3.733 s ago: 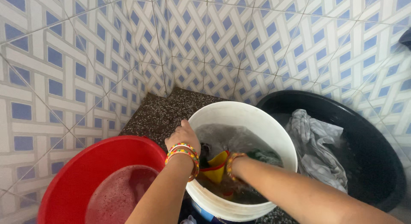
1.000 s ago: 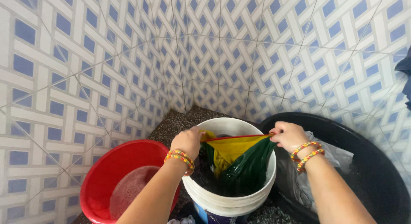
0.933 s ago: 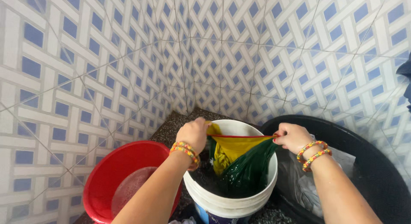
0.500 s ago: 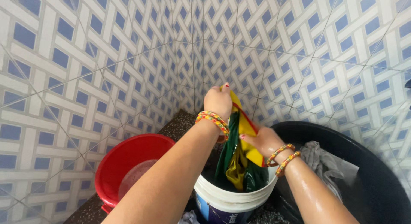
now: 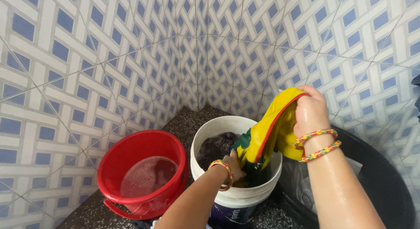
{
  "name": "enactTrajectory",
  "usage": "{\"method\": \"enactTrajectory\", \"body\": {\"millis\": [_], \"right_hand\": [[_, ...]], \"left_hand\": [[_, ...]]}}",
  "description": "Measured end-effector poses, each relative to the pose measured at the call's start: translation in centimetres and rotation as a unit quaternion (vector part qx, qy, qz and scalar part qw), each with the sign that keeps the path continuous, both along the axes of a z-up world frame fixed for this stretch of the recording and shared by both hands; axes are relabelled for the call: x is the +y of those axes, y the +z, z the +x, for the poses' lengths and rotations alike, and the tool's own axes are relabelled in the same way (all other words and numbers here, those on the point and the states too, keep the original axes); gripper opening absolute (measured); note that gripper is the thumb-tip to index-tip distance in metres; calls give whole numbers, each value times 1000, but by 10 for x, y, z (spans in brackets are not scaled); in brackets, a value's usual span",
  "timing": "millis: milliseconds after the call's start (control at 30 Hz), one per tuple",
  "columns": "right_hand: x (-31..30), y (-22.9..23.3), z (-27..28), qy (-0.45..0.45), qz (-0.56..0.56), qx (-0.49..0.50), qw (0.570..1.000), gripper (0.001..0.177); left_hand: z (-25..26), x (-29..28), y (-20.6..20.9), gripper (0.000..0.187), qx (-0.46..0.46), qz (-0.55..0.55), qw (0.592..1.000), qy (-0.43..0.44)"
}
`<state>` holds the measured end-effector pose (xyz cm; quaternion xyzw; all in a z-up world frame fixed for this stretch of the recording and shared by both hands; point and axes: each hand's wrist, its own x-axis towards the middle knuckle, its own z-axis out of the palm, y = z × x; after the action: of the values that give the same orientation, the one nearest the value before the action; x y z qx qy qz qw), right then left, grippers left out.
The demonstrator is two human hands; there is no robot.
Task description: The person washes clothes by hand by soaking them in soapy water in a bucket, scrubbing them, and rinsing them in another bucket of water.
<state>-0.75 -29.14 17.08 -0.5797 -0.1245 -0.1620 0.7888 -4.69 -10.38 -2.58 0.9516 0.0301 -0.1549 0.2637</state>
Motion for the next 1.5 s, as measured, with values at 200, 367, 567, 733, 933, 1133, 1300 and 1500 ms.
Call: {"method": "enactTrajectory", "body": {"millis": [200, 367, 567, 733, 933, 1133, 1300, 1500], "right_hand": [[-45, 33, -10, -107, 80, -24, 991, 16], [-95, 22, 20, -152, 115, -78, 979, 16], [-108, 20, 34, -167, 145, -153, 963, 12], [-73, 13, 31, -120, 116, -159, 973, 7], [-17, -57, 32, -238, -447, -104, 856, 21], [47, -153, 23, 83, -716, 31, 692, 49], [78, -165, 34, 226, -819, 82, 521, 55], [111, -198, 27, 243, -857, 128, 435, 46]], "left_hand": [[31, 54, 13, 57, -127, -110, 986, 7], [48, 109, 94, 34, -293, -239, 921, 92], [65, 131, 230, 27, -516, -244, 816, 91], [60, 109, 263, 23, -516, -261, 811, 89], [65, 86, 150, 42, -257, 22, 964, 67], [29, 55, 34, 42, 2, 149, 985, -85], [41, 40, -1, 41, 121, 181, 960, -177], [55, 39, -32, 41, 173, 185, 947, -197]]}}
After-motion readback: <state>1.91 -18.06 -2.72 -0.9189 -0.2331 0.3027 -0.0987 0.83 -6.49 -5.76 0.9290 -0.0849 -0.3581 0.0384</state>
